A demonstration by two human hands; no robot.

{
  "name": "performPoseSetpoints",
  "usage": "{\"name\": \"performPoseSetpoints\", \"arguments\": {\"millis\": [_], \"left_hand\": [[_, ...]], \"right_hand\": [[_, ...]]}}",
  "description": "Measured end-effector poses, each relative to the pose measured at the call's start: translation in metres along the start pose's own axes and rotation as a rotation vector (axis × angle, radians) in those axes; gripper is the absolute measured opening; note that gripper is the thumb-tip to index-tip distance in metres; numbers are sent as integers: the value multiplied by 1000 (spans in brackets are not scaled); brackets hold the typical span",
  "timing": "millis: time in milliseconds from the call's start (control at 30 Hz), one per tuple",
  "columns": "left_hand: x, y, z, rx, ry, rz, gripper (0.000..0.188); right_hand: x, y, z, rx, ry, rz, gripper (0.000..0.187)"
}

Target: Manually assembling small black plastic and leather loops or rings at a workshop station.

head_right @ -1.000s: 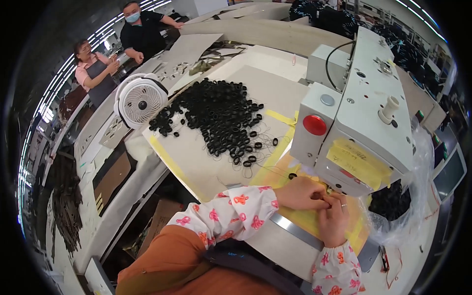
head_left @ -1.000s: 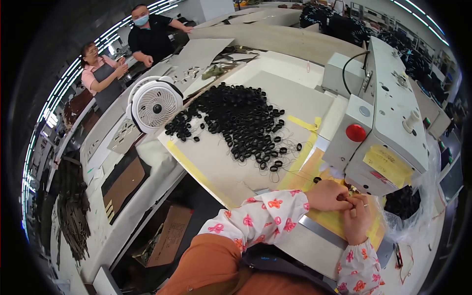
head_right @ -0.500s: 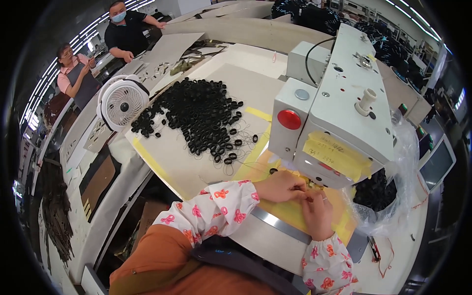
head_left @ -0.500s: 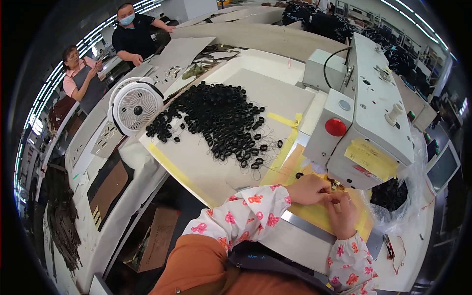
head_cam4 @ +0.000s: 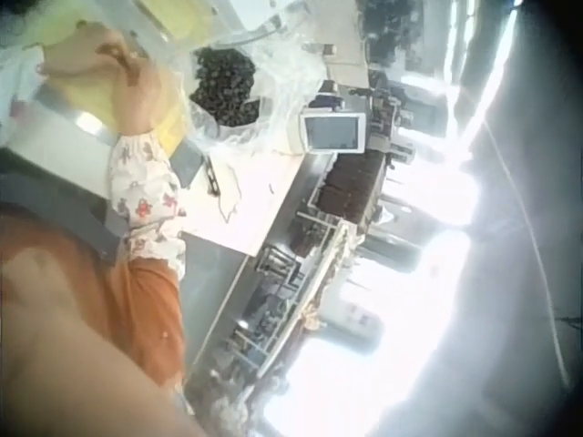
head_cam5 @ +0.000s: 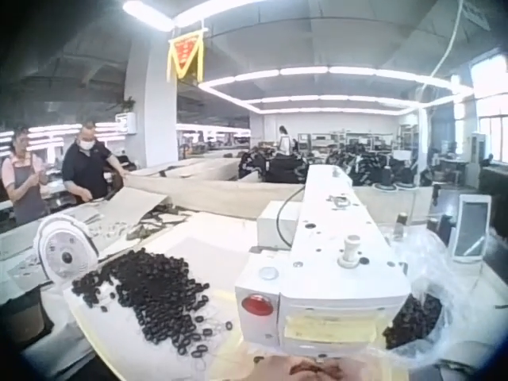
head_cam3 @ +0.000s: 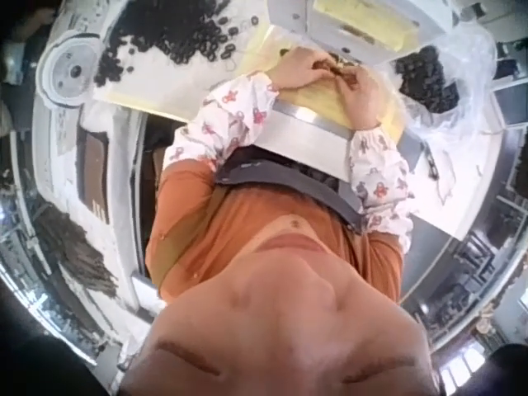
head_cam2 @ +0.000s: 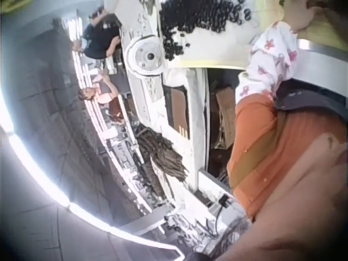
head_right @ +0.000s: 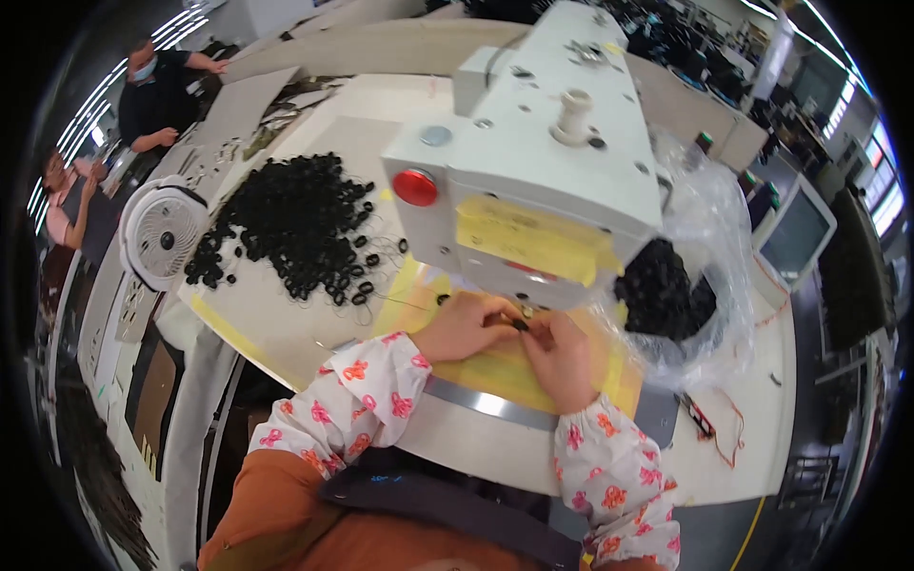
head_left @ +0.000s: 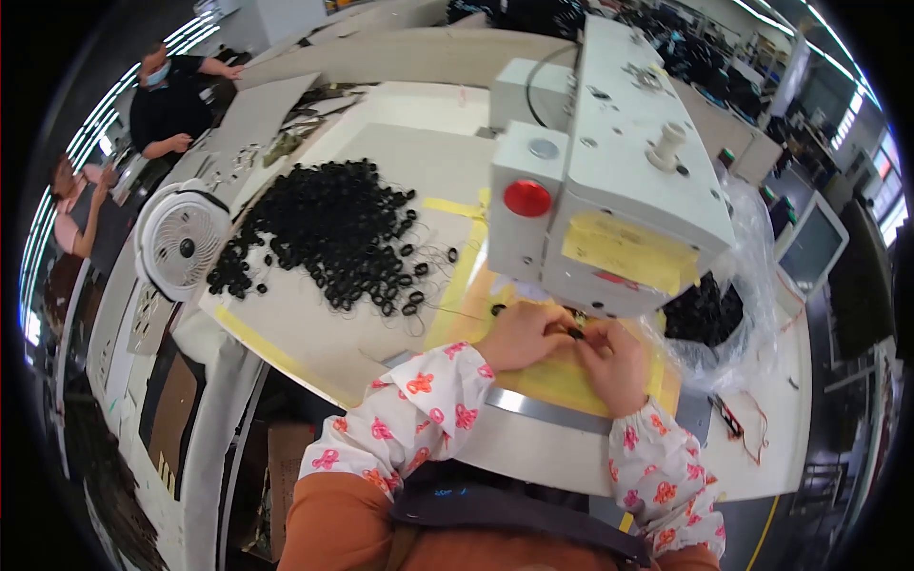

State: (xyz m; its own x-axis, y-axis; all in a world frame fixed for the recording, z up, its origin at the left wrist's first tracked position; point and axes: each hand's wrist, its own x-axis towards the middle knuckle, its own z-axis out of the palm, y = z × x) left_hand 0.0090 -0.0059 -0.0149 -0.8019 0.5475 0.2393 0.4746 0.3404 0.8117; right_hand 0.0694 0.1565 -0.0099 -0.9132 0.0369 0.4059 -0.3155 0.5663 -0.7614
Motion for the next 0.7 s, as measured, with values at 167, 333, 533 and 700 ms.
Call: {"name": "performPoseSetpoints", "arguments": {"millis": [167, 333, 533, 700], "left_hand": [[7, 0, 5, 98, 56, -116, 19], [14, 3, 13, 277, 115, -117, 20], [16, 0, 15, 296, 93, -189, 23], [15, -14, 18, 161, 137, -123, 18]], "right_hand": [[16, 9, 5, 81, 13, 82, 15], [15, 16, 3, 9, 62, 81, 11], [12, 20, 0, -15, 74, 55, 7], [15, 20, 2, -53, 96, 30, 6]]}}
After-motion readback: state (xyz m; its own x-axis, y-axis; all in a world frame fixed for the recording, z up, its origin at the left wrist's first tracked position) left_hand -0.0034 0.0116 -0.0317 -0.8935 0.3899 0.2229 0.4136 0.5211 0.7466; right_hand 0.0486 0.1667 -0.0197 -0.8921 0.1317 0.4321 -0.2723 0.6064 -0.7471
